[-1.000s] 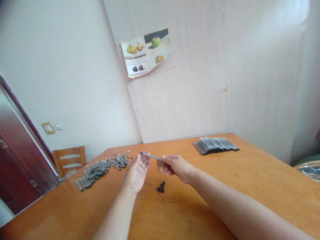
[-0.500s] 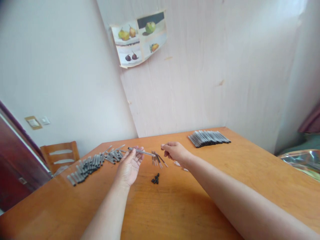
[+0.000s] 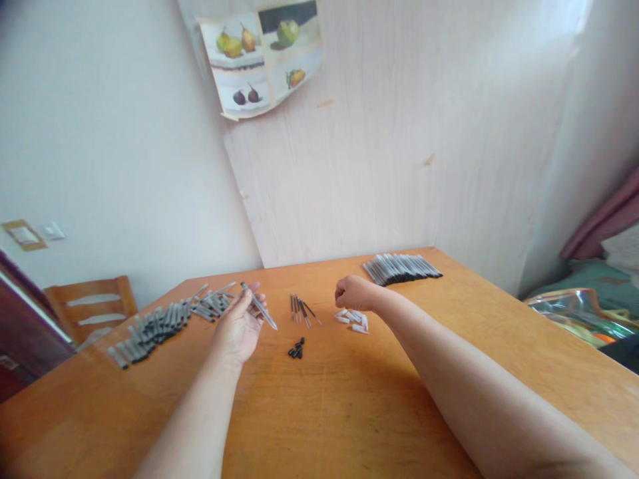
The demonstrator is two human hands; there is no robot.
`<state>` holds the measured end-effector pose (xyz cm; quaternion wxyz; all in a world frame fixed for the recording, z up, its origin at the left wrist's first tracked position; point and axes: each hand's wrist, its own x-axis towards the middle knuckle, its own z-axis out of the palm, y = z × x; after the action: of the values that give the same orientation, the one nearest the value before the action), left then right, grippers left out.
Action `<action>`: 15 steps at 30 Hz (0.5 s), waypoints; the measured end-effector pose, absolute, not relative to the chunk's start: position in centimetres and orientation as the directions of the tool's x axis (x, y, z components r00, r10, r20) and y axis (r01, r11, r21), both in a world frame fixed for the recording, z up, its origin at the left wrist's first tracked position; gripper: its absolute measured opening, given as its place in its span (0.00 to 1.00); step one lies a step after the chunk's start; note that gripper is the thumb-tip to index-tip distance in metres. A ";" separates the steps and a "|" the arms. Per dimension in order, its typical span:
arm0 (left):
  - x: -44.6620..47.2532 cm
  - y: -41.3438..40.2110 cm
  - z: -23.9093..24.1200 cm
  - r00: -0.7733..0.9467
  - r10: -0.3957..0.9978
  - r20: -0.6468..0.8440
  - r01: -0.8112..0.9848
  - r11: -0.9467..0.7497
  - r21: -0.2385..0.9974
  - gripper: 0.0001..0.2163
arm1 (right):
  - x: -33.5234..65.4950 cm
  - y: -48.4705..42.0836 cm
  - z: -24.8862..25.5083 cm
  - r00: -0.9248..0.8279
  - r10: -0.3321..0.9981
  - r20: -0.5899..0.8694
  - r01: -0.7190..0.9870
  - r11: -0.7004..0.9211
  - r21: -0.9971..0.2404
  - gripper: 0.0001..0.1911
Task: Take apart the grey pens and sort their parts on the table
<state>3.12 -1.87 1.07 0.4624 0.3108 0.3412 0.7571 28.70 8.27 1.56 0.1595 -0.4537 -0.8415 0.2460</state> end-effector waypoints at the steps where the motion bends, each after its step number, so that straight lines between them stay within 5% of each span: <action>1: 3.1 -1.9 1.1 -0.377 0.913 0.153 -0.486 -0.335 0.807 0.15 | 28.6 8.3 1.4 -0.550 0.834 0.031 0.703 0.483 -0.522 0.05; 15: 3.2 -1.8 0.9 -0.371 0.920 0.129 -0.482 -0.310 0.820 0.15 | 28.4 7.4 0.9 -0.560 0.828 -0.037 0.782 0.514 -0.352 0.04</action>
<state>3.17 -1.84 0.89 0.4682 0.3085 0.3549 0.7481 28.39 7.44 0.91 0.0677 -0.4640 -0.8674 0.1666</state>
